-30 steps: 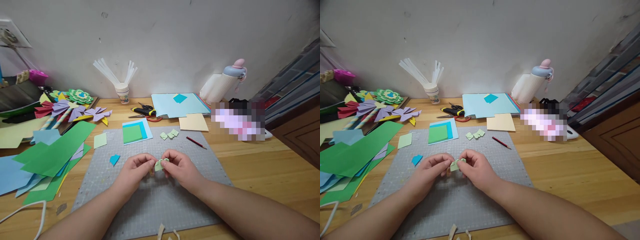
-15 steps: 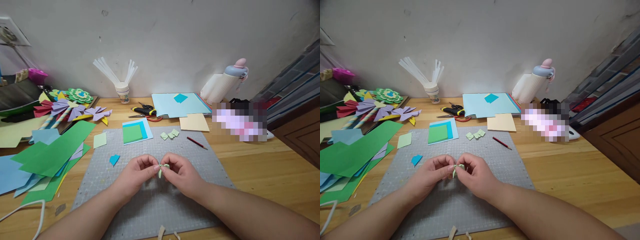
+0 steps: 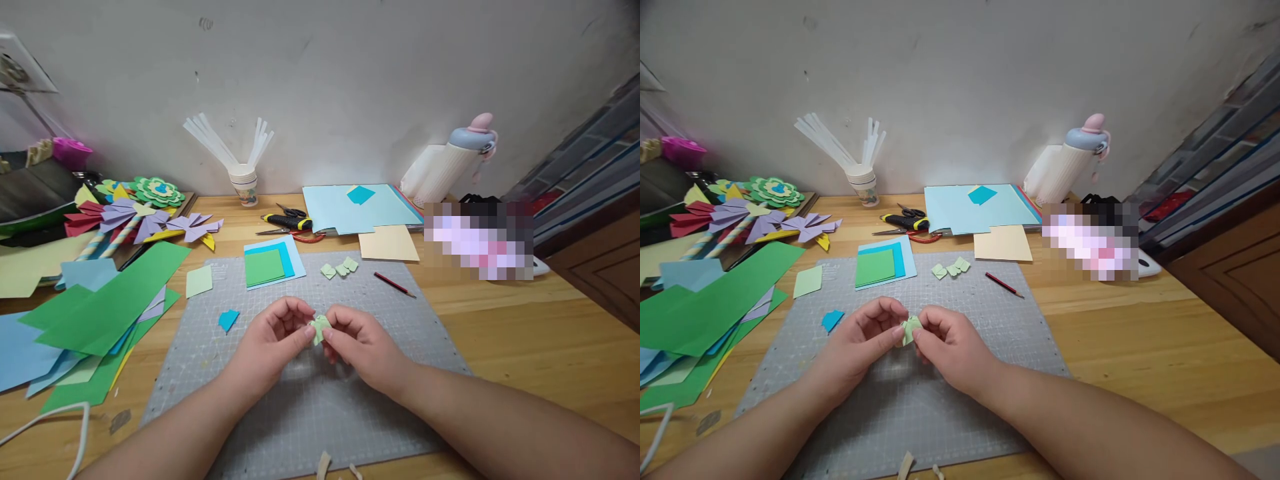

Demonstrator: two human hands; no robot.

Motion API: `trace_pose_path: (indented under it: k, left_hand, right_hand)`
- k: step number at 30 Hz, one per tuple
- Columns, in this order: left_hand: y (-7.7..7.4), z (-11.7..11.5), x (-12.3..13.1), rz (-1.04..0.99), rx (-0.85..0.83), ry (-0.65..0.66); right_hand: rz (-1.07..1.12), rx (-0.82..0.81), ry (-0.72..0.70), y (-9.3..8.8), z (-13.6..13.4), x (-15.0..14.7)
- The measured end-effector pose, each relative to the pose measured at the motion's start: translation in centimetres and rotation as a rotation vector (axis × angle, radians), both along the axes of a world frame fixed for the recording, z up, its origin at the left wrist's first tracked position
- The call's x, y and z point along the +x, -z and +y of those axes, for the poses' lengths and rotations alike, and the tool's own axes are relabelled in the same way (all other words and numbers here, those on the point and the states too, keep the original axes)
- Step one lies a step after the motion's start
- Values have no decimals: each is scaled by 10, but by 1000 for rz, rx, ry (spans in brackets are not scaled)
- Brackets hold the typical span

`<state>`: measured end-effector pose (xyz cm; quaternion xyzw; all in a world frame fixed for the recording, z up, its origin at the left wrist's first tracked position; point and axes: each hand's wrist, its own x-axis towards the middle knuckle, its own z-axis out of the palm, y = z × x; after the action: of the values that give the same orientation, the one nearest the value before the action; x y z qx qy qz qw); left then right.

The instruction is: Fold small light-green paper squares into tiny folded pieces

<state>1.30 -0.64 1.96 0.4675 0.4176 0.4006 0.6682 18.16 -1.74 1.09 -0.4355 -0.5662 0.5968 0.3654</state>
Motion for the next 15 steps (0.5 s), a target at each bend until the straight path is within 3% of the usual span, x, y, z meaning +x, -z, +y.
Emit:
trace_pose_path:
  k: [6, 15]
  left_hand:
    - [3, -1, 0, -15, 43, 85]
    - [7, 1, 1, 32, -50, 111]
  right_hand:
    - [18, -13, -26, -4, 2, 1]
    - [89, -19, 28, -7, 8, -2]
